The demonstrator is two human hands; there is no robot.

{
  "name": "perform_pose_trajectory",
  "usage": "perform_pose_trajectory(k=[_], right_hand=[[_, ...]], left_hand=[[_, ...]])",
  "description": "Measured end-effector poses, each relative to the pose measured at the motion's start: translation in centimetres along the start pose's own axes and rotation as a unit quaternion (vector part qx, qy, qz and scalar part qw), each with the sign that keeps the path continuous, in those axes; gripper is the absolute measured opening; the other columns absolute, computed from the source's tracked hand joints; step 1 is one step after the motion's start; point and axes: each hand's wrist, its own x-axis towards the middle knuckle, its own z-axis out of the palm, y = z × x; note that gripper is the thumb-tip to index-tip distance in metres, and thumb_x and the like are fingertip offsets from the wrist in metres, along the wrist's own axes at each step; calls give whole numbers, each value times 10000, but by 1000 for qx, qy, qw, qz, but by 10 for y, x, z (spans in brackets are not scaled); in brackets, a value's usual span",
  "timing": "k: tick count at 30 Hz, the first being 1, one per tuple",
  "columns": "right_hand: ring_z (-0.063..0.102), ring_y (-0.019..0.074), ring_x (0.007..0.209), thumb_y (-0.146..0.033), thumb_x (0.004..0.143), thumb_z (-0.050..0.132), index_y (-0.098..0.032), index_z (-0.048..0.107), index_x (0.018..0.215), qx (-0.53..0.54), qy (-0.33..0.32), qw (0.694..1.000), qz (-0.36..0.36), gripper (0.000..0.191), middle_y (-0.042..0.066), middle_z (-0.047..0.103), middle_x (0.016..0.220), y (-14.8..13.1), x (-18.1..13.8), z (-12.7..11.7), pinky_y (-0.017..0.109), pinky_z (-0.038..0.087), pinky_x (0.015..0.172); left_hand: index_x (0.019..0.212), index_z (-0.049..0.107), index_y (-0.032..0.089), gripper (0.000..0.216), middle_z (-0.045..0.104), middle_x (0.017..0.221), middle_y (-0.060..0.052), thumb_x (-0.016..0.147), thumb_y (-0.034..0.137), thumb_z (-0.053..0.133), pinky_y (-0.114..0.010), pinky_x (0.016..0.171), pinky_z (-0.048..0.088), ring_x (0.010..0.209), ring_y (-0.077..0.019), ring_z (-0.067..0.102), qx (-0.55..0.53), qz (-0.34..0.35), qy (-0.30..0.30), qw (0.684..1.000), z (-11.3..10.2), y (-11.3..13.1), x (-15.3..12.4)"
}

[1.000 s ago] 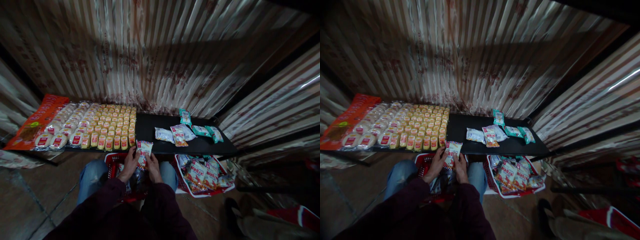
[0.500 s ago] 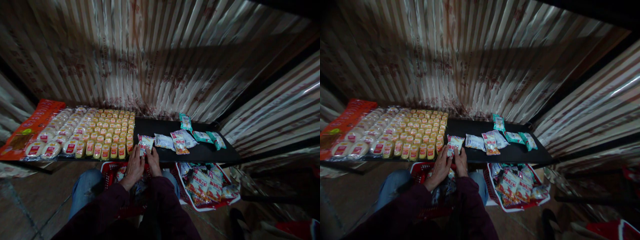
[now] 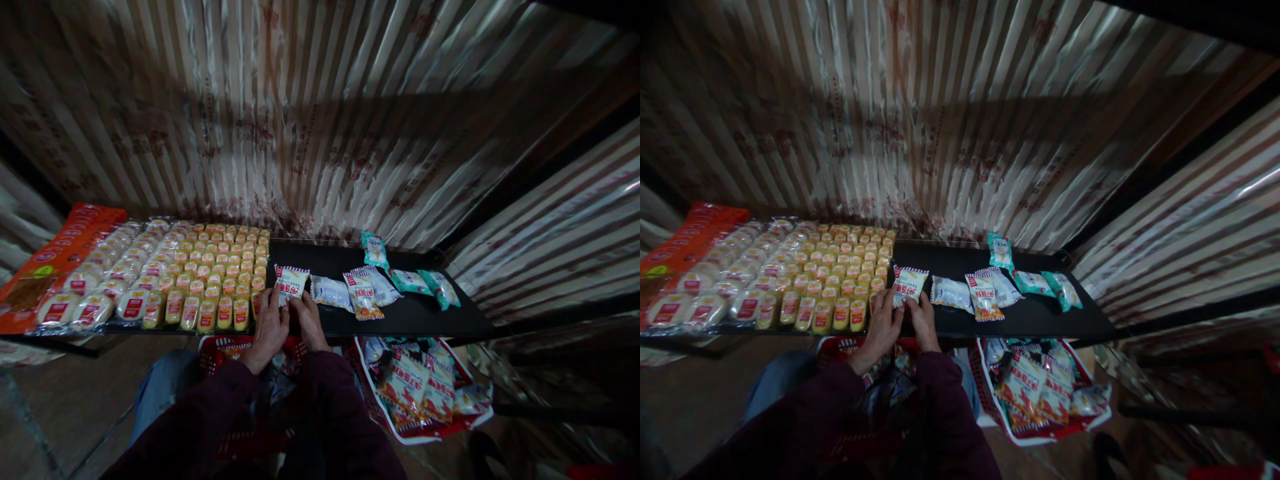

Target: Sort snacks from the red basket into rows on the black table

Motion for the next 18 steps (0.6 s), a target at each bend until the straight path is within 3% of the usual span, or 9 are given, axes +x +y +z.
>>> perform_pose_trajectory(k=[6, 14, 18], right_hand=[[634, 219, 870, -376, 681, 624, -195, 661, 992, -32, 20, 999, -8, 362, 36, 729, 916, -2, 14, -2, 327, 493, 790], [615, 194, 786, -424, 766, 573, -195, 643, 1001, -117, 33, 991, -60, 336, 42, 706, 887, -6, 36, 3, 313, 480, 748], [615, 199, 819, -411, 785, 549, -191, 638, 1080, -145, 43, 984, -90, 379, 60, 700, 953, -6, 52, 5, 326, 477, 780]], left_hand=[[1326, 460, 169, 504, 479, 1185, -132, 822, 154, 445, -446, 1008, 424, 1111, -232, 515, 13, -17, 5, 1000, -4, 9, 14], [1355, 425, 175, 556, 452, 1350, -131, 800, 149, 456, -405, 1094, 342, 1299, -243, 402, 46, -58, -15, 997, 9, 13, 33], [1322, 450, 122, 522, 467, 1374, -160, 801, 149, 450, -405, 1111, 312, 1296, -256, 413, 58, -73, -26, 995, 14, 14, 45]])
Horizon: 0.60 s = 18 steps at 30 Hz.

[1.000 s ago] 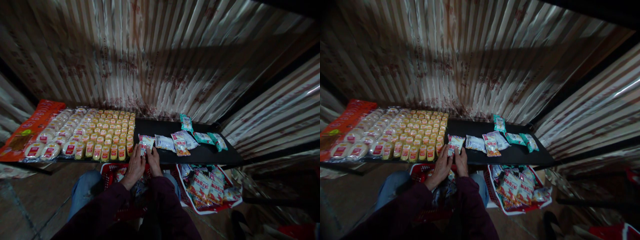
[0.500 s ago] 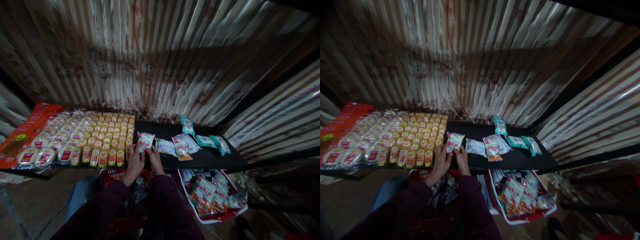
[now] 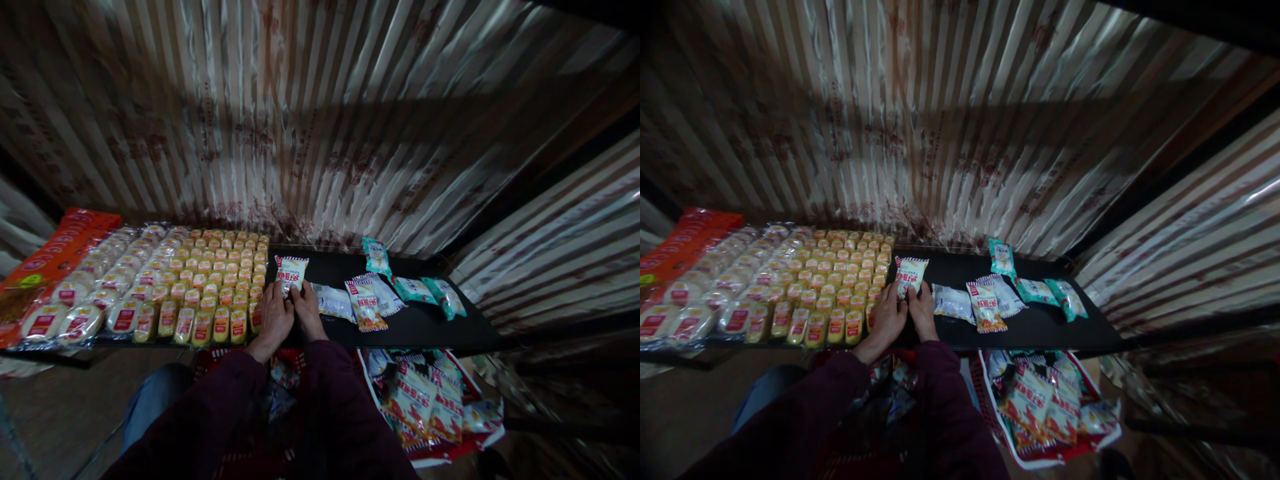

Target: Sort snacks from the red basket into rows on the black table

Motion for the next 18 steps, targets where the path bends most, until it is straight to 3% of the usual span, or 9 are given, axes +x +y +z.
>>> perform_pose_trajectory(k=[8, 18], right_hand=[[621, 219, 891, -326, 764, 551, -182, 603, 1173, -41, 29, 999, -3, 437, 88, 679, 1065, 6, 39, 7, 362, 466, 868], [641, 223, 941, -255, 749, 517, -191, 552, 1229, -40, 68, 997, 20, 486, 87, 691, 1058, 20, 94, 26, 357, 473, 890]], left_hand=[[1246, 514, 94, 453, 565, 1270, -162, 798, 136, 460, -348, 1061, 372, 1203, -238, 513, -23, -32, -42, 998, 0, 7, 38], [1156, 591, 106, 368, 569, 1282, -172, 808, 123, 473, -341, 1055, 382, 1234, -236, 504, -19, -47, -38, 998, 12, 12, 85]])
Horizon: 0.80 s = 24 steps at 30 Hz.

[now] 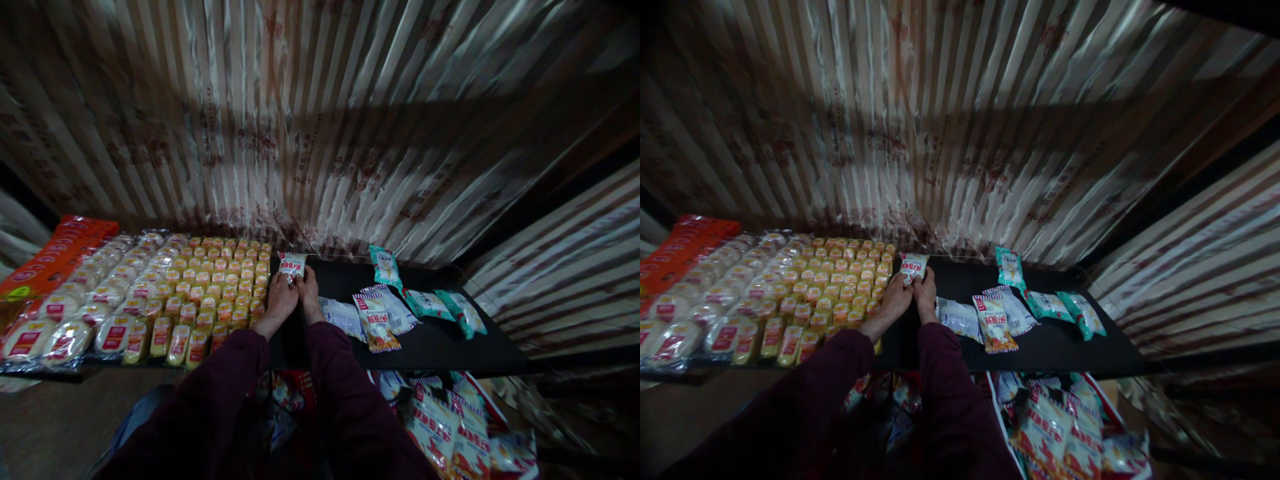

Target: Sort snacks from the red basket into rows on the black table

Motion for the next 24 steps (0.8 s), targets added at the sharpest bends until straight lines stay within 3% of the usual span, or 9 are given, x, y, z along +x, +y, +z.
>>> perform_pose_trajectory(k=[8, 15, 20, 24], right_hand=[[651, 228, 910, -251, 750, 540, -208, 554, 1237, -34, 7, 999, 10, 489, 77, 706, 987, -8, 32, 12, 366, 470, 883], [648, 203, 820, -267, 770, 526, -227, 571, 1197, -58, 16, 998, 17, 431, 47, 707, 899, -11, 44, 22, 334, 481, 823], [642, 195, 815, -278, 779, 527, -244, 582, 1159, -60, 16, 998, 12, 385, 35, 701, 892, -7, 50, 27, 329, 476, 824], [648, 201, 821, -304, 789, 530, -235, 609, 1105, -57, 4, 998, 5, 333, 35, 705, 878, -6, 54, 31, 334, 474, 832]], left_hand=[[1098, 640, 131, 328, 626, 1192, -152, 837, 150, 443, -340, 1022, 416, 1160, -234, 557, 23, -1, -3, 1000, 8, -4, 37], [1198, 576, 64, 434, 461, 1390, -221, 793, 70, 421, -395, 1082, 365, 1294, -282, 448, 61, 27, -13, 998, 8, -5, 40], [1259, 539, 109, 515, 483, 1385, -177, 767, 30, 407, -413, 1122, 319, 1343, -265, 392, 64, 55, -11, 996, 13, -11, 43], [1297, 506, 57, 550, 444, 1404, -232, 758, 20, 401, -443, 1138, 281, 1367, -293, 353, 79, 71, -19, 994, 17, -14, 45]])
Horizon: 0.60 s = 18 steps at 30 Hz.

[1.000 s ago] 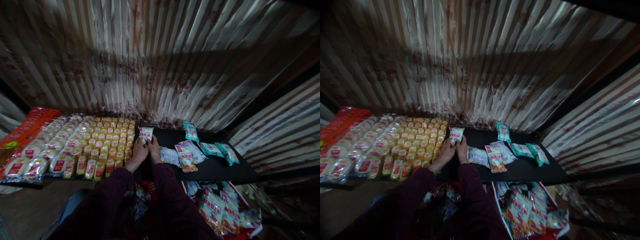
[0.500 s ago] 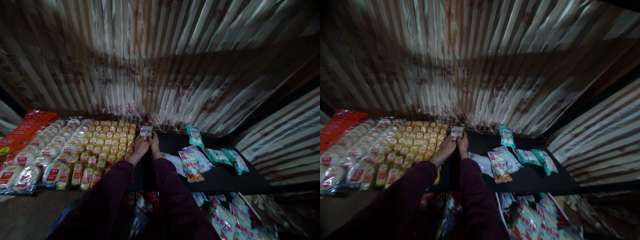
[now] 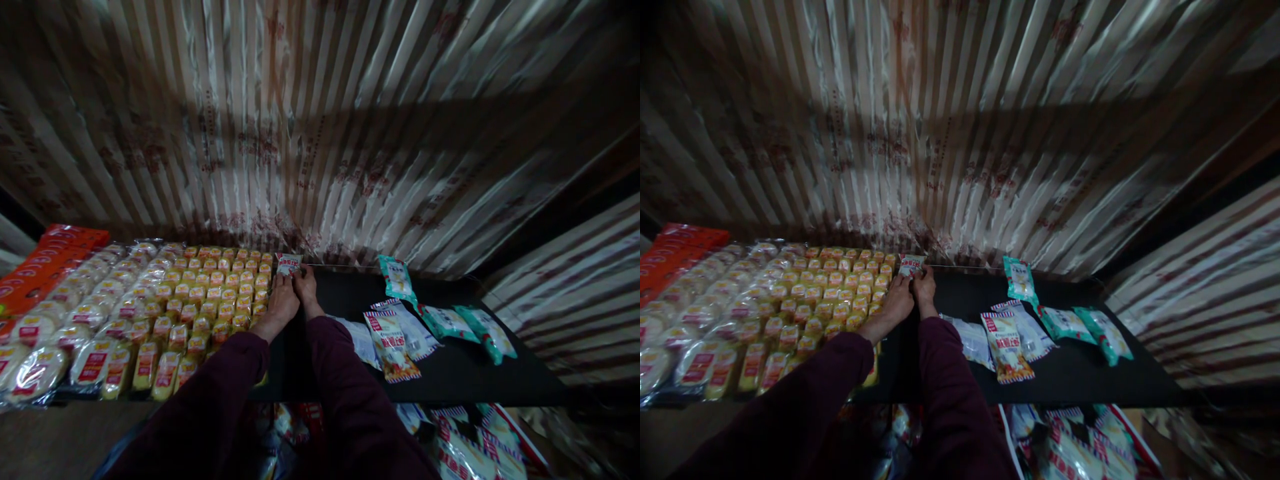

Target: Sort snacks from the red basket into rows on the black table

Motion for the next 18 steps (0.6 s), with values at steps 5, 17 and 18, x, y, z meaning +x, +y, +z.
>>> perform_pose_trajectory(k=[5, 17, 18], right_hand=[[646, 213, 891, -308, 801, 534, -227, 627, 1078, -10, -7, 1000, -13, 304, 60, 706, 963, -2, 2, 4, 345, 466, 859], [608, 214, 1065, -294, 796, 571, -216, 632, 1144, -58, -26, 997, -45, 362, 82, 668, 1156, 2, 1, 8, 338, 432, 965], [609, 206, 1071, -290, 805, 564, -219, 627, 1153, -63, -35, 996, -43, 360, 74, 668, 1162, 2, 1, 9, 331, 433, 970]], left_hand=[[1328, 468, 15, 548, 442, 1393, -256, 787, 41, 380, -428, 1138, 272, 1386, -299, 317, 25, 6, -22, 999, 2, 1, 3], [1315, 464, -27, 528, 501, 1335, -258, 806, 48, 343, -414, 1154, 232, 1341, -280, 381, 90, 43, -34, 994, 3, -3, 9], [1316, 461, -33, 530, 500, 1336, -259, 805, 47, 345, -414, 1151, 239, 1340, -282, 380, 92, 39, -34, 994, 4, -3, 9]])
